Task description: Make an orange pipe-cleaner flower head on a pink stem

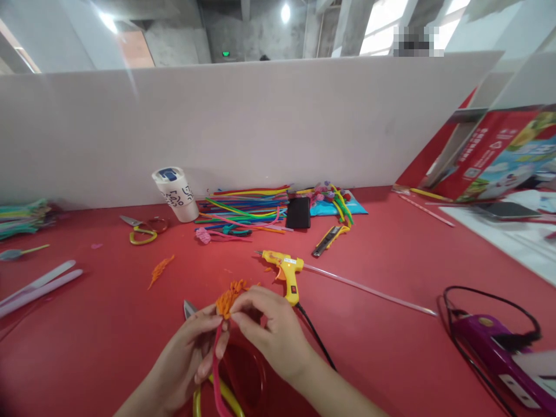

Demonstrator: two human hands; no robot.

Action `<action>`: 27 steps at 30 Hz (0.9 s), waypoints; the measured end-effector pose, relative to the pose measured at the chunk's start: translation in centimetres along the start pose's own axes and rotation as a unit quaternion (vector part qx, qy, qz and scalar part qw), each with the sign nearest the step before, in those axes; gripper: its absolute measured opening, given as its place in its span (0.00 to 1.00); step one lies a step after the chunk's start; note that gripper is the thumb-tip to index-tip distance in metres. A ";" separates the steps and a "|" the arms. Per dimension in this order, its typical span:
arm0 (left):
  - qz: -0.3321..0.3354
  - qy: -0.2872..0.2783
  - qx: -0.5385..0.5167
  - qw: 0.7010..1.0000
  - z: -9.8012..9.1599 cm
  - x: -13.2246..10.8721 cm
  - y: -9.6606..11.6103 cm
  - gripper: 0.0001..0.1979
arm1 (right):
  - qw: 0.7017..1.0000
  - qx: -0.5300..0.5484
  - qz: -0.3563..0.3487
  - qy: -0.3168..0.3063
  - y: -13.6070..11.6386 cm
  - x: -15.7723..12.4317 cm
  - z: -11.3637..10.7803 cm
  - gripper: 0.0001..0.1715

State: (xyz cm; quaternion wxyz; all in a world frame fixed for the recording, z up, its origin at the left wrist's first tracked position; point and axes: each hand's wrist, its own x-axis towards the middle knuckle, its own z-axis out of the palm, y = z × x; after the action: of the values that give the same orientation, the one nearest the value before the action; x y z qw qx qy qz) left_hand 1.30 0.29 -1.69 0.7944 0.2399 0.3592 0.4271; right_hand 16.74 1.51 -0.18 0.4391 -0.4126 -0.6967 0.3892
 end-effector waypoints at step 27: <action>-0.018 -0.045 -0.027 0.998 -0.3 0.0 -0.1 0.07 | 0.963 -0.192 -0.186 0.025 0.1 -0.9 0.0 0.05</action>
State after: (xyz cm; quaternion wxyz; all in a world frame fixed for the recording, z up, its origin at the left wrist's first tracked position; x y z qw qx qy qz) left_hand 1.15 0.30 -1.93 0.8234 0.2307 0.3160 0.4110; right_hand 17.05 0.75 -0.54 0.4335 -0.3620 -0.8117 0.1489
